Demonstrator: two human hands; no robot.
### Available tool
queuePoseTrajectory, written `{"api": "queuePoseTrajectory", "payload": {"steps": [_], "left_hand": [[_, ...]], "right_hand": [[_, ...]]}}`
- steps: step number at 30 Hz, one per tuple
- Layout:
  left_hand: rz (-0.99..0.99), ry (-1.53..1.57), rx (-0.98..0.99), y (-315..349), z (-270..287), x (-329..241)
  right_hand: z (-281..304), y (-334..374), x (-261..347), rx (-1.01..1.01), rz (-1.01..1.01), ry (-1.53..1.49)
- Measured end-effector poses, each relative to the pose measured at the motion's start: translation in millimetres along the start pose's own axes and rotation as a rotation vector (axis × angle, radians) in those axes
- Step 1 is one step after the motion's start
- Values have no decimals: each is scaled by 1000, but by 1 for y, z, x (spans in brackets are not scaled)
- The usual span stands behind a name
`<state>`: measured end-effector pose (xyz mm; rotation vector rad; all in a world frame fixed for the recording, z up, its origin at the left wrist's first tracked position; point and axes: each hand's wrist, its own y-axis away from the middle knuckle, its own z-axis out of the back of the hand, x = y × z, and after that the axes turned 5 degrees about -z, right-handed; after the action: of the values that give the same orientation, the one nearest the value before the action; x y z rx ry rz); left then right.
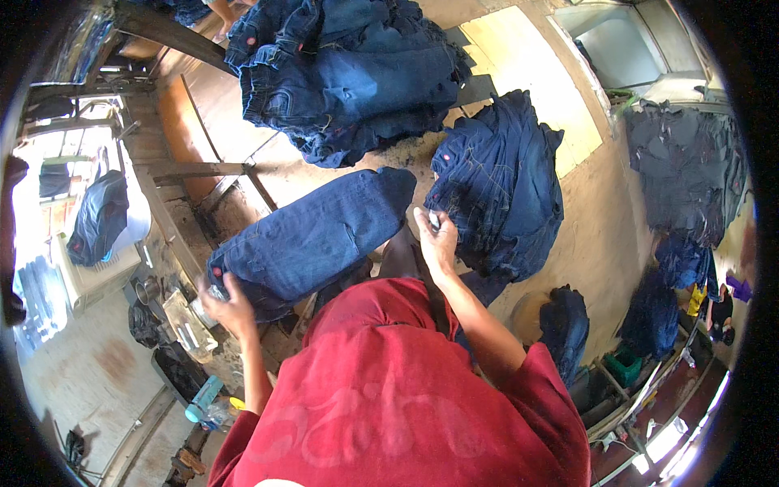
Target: The person scrapes loose threads and lint off denim jeans using a small handheld tool. They repeatedly pick up jeans from a pile, scrape the surface, and place them back down.
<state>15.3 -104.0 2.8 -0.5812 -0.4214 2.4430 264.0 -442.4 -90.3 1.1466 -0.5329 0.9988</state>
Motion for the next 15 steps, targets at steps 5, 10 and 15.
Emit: {"api": "queuePoseTrajectory", "payload": {"steps": [5, 10, 15], "left_hand": [[300, 217, 289, -33, -38, 58], [-74, 413, 493, -60, -75, 9], [37, 68, 359, 52, -17, -22]], "right_hand": [[-8, -10, -19, 472, -958, -759], [-23, -32, -10, 471, -819, -585], [5, -123, 16, -43, -446, -683]]}}
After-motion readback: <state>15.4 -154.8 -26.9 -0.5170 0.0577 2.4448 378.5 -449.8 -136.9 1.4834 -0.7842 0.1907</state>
